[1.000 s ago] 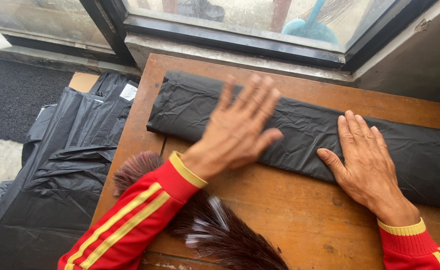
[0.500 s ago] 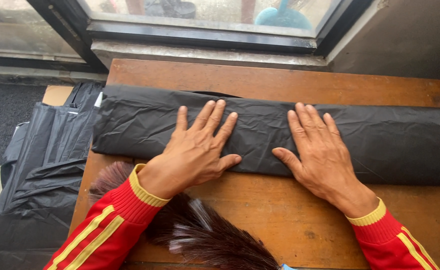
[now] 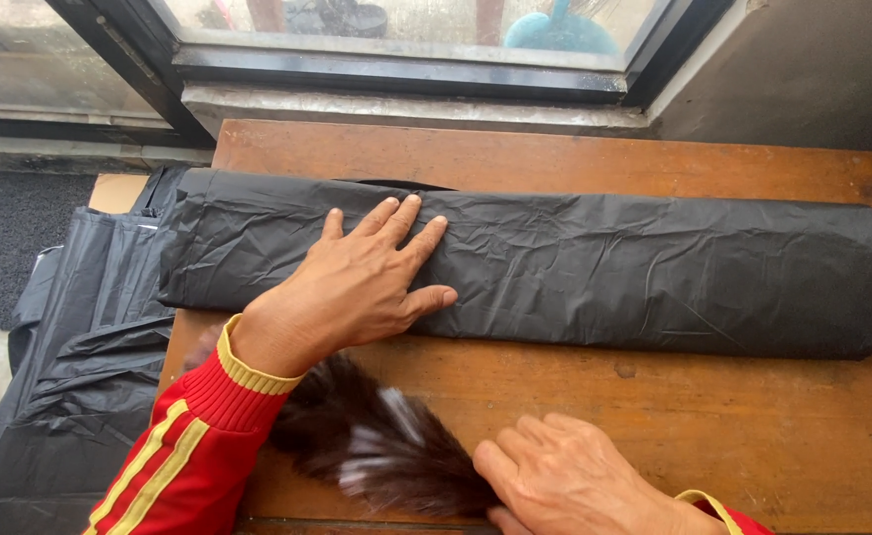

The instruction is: The person folds a long piece of black fabric on a wooden table, smoothing it with their hands. They use a feather duster to brush the fabric surface during the folding process and continue to fold the item into a compact rectangular shape.

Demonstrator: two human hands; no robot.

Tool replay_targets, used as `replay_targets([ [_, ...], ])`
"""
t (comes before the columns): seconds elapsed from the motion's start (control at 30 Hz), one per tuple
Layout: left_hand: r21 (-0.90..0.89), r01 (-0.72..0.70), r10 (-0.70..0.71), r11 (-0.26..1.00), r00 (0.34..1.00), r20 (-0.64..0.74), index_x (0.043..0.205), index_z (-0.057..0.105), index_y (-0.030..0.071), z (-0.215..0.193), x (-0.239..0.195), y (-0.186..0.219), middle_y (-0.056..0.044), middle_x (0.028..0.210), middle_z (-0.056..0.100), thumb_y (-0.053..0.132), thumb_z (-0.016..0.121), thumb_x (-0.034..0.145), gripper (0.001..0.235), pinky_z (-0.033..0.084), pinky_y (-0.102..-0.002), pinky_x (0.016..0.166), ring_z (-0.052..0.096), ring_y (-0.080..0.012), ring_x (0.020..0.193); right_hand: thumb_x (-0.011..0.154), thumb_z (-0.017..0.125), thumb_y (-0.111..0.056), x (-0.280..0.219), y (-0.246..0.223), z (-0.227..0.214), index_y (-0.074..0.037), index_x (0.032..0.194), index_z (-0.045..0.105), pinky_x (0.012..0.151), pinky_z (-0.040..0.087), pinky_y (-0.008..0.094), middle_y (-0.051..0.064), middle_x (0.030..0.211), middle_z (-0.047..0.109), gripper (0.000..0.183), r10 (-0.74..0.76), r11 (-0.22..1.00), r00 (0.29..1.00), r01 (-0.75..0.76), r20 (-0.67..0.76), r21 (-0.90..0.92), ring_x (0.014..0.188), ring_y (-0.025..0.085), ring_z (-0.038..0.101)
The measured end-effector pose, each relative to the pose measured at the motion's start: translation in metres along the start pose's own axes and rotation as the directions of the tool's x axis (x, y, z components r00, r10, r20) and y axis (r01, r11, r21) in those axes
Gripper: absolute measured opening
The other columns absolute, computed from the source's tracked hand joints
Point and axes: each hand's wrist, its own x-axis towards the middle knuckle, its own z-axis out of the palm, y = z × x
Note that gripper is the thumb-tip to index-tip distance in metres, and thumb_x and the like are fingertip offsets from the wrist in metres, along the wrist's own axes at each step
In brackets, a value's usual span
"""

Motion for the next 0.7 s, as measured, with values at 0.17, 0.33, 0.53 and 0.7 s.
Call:
replay_targets([
  [0.17, 0.044, -0.123, 0.131, 0.991, 0.938, -0.322, 0.143, 0.036, 0.013, -0.030, -0.013, -0.005, -0.020, 0.145, 0.037, 0.057, 0.032, 0.097, 0.064, 0.023, -0.064, 0.101, 0.036, -0.0398, 0.131, 0.066, 0.060, -0.019, 0.001, 0.010, -0.012, -0.013, 0.075, 0.046, 0.042, 0.044, 0.040, 0.003, 0.058, 0.055, 0.018, -0.009, 0.985, 0.987, 0.037, -0.160, 0.171, 0.047, 0.026, 0.056],
  [0.33, -0.058, -0.126, 0.075, 0.990, 0.836, -0.544, 0.144, 0.039, 0.008, -0.083, -0.037, 0.005, -0.021, 0.149, 0.035, 0.048, 0.035, 0.101, 0.059, 0.010, -0.059, 0.111, 0.029, -0.0372, 0.140, 0.076, 0.056, -0.022, 0.003, 0.024, -0.055, -0.020, 0.116, 0.051, 0.053, 0.050, 0.039, 0.005, 0.072, 0.072, 0.041, 0.396, 0.808, 0.914, -0.302, -0.086, 0.506, 0.061, 0.029, 0.069],
  [0.53, -0.054, -0.263, 0.194, 0.963, 0.821, -0.536, 0.140, 0.041, 0.008, -0.070, -0.031, 0.022, -0.023, 0.148, 0.033, 0.043, 0.061, 0.090, 0.064, 0.022, -0.060, 0.110, 0.030, -0.0392, 0.138, 0.085, 0.054, -0.031, 0.017, 0.049, -0.040, -0.006, 0.138, 0.042, 0.075, 0.045, 0.041, 0.014, 0.103, 0.063, 0.060, 0.667, 0.688, 0.727, -0.520, -0.160, 0.505, 0.078, 0.031, 0.063],
  [0.7, 0.005, -0.329, 0.295, 0.944, 0.840, -0.455, 0.132, 0.048, 0.015, -0.008, -0.010, 0.050, -0.017, 0.138, 0.047, 0.057, 0.072, 0.072, 0.077, 0.042, -0.048, 0.095, 0.054, -0.0316, 0.116, 0.091, 0.054, -0.027, 0.022, 0.048, -0.042, -0.001, 0.134, 0.047, 0.076, 0.045, 0.035, 0.007, 0.088, 0.057, 0.050, 0.511, 0.781, 0.811, -0.300, -0.285, 0.547, 0.078, 0.022, 0.058],
])
